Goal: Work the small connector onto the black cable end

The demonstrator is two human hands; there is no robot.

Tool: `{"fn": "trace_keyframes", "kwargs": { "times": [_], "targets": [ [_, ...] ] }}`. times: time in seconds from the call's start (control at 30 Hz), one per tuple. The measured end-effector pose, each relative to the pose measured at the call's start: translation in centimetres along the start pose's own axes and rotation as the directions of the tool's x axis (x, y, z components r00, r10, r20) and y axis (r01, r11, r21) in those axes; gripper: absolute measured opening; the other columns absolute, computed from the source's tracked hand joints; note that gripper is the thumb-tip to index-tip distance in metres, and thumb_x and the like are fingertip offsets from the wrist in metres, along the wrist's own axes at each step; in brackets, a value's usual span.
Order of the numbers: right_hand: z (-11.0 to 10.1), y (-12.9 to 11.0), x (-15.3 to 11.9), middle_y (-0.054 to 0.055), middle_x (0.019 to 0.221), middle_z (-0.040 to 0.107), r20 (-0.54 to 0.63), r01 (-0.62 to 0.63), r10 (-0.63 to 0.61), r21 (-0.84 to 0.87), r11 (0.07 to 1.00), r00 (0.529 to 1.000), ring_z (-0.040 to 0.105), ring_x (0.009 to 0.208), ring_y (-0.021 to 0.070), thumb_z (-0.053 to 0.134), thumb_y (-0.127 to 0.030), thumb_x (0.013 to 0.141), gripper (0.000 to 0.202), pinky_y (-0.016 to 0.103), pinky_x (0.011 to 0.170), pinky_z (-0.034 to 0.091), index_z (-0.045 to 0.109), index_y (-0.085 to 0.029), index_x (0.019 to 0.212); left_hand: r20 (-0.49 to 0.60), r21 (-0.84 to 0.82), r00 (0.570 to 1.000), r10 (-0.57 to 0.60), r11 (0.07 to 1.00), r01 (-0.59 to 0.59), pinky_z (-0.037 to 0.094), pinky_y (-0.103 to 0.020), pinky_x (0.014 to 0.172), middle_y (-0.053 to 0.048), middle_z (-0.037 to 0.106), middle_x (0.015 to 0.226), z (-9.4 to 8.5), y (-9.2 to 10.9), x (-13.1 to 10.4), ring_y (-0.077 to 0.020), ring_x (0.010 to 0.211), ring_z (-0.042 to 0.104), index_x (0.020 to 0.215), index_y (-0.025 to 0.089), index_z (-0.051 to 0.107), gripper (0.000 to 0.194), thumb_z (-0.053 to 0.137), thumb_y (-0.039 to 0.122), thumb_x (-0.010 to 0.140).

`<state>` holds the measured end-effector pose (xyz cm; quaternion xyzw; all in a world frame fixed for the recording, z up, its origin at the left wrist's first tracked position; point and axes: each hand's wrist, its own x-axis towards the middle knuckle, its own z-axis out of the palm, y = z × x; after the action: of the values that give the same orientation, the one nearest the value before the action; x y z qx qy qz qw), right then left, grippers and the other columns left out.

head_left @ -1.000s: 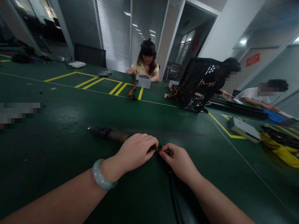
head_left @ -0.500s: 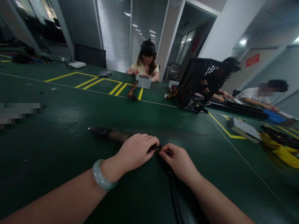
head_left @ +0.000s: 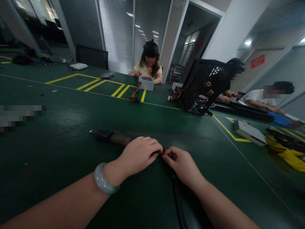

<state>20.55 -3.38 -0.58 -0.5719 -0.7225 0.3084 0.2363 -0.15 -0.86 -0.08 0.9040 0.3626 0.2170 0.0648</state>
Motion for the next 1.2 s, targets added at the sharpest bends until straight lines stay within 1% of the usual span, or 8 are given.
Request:
{"fn": "trace_keyframes", "kwargs": {
  "times": [0.2,0.33,0.57,0.73,0.8,0.93,1.07,1.2],
  "targets": [
    [-0.06,-0.11,0.14,-0.002,0.08,0.07,-0.002,-0.006,0.006,0.017,1.0,1.0,0.064,0.073,0.0145,0.061,-0.03,0.087,0.008,0.024,0.064,0.042,0.067,-0.024,0.087,-0.041,0.001,0.996,-0.079,0.997,0.08,0.042,-0.036,0.078,0.001,0.064,0.095,0.17,0.17,-0.09,-0.0198,0.089,0.06,0.1,0.024,0.059,0.017,0.064,0.02,0.084],
    [0.06,-0.03,0.05,-0.002,0.08,0.07,-0.008,-0.01,0.01,0.019,1.0,1.0,0.064,0.074,0.0145,0.061,-0.03,0.087,0.009,0.024,0.064,0.042,0.067,-0.024,0.087,-0.014,-0.01,0.998,-0.054,0.998,0.054,0.042,-0.035,0.078,0.002,0.064,0.095,0.04,0.12,-0.01,-0.0193,0.089,0.059,0.097,0.024,0.059,0.013,0.063,0.02,0.085],
    [0.02,0.04,0.02,-0.003,0.08,0.07,-0.004,-0.009,0.009,0.007,1.0,1.0,0.063,0.073,0.0144,0.061,-0.031,0.087,0.009,0.024,0.063,0.041,0.067,-0.024,0.087,0.012,-0.021,1.0,-0.009,1.0,0.01,0.041,-0.036,0.082,0.003,0.065,0.102,-0.13,-0.05,0.02,-0.0191,0.095,0.059,0.1,0.027,0.06,0.014,0.06,0.02,0.088],
    [0.04,0.02,0.07,-0.002,0.079,0.07,-0.009,-0.009,0.009,0.005,1.0,1.0,0.064,0.073,0.0148,0.061,-0.032,0.087,0.01,0.024,0.063,0.041,0.067,-0.024,0.086,-0.026,0.0,0.996,-0.087,0.996,0.087,0.042,-0.036,0.08,0.002,0.065,0.099,-0.02,0.18,-0.07,-0.0199,0.092,0.059,0.103,0.026,0.058,0.021,0.065,0.02,0.084],
    [0.09,0.09,0.07,-0.002,0.079,0.07,-0.01,-0.006,0.006,0.008,1.0,1.0,0.064,0.073,0.0147,0.061,-0.032,0.087,0.01,0.024,0.063,0.041,0.067,-0.024,0.086,-0.026,-0.001,0.994,-0.105,0.994,0.105,0.042,-0.036,0.079,0.002,0.064,0.096,-0.04,0.26,-0.1,-0.0196,0.09,0.059,0.101,0.025,0.058,0.02,0.066,0.02,0.083],
    [0.08,0.11,0.05,-0.002,0.079,0.07,-0.006,-0.008,0.008,0.006,1.0,1.0,0.064,0.073,0.0146,0.061,-0.031,0.086,0.009,0.024,0.063,0.041,0.067,-0.024,0.086,-0.005,-0.013,0.998,-0.068,0.998,0.068,0.042,-0.035,0.078,0.003,0.064,0.095,-0.16,0.22,-0.07,-0.0183,0.089,0.059,0.096,0.025,0.059,0.014,0.064,0.019,0.084],
    [-0.05,-0.17,0.04,-0.003,0.079,0.07,-0.013,-0.01,0.01,-0.011,1.0,1.0,0.064,0.074,0.0144,0.061,-0.031,0.086,0.009,0.024,0.064,0.041,0.067,-0.024,0.085,0.005,-0.003,1.0,-0.016,1.0,0.016,0.042,-0.035,0.08,0.003,0.065,0.1,-0.19,0.04,0.03,-0.0185,0.093,0.06,0.098,0.026,0.061,0.013,0.061,0.02,0.087],
    [-0.12,-0.33,0.0,-0.002,0.079,0.07,-0.013,-0.009,0.009,-0.02,1.0,1.0,0.064,0.073,0.0145,0.061,-0.031,0.086,0.01,0.024,0.064,0.041,0.067,-0.023,0.086,0.002,0.012,1.0,-0.006,1.0,0.006,0.042,-0.034,0.081,0.002,0.065,0.101,-0.09,0.0,0.05,-0.0186,0.094,0.06,0.1,0.026,0.061,0.013,0.06,0.021,0.088]
  ]
}}
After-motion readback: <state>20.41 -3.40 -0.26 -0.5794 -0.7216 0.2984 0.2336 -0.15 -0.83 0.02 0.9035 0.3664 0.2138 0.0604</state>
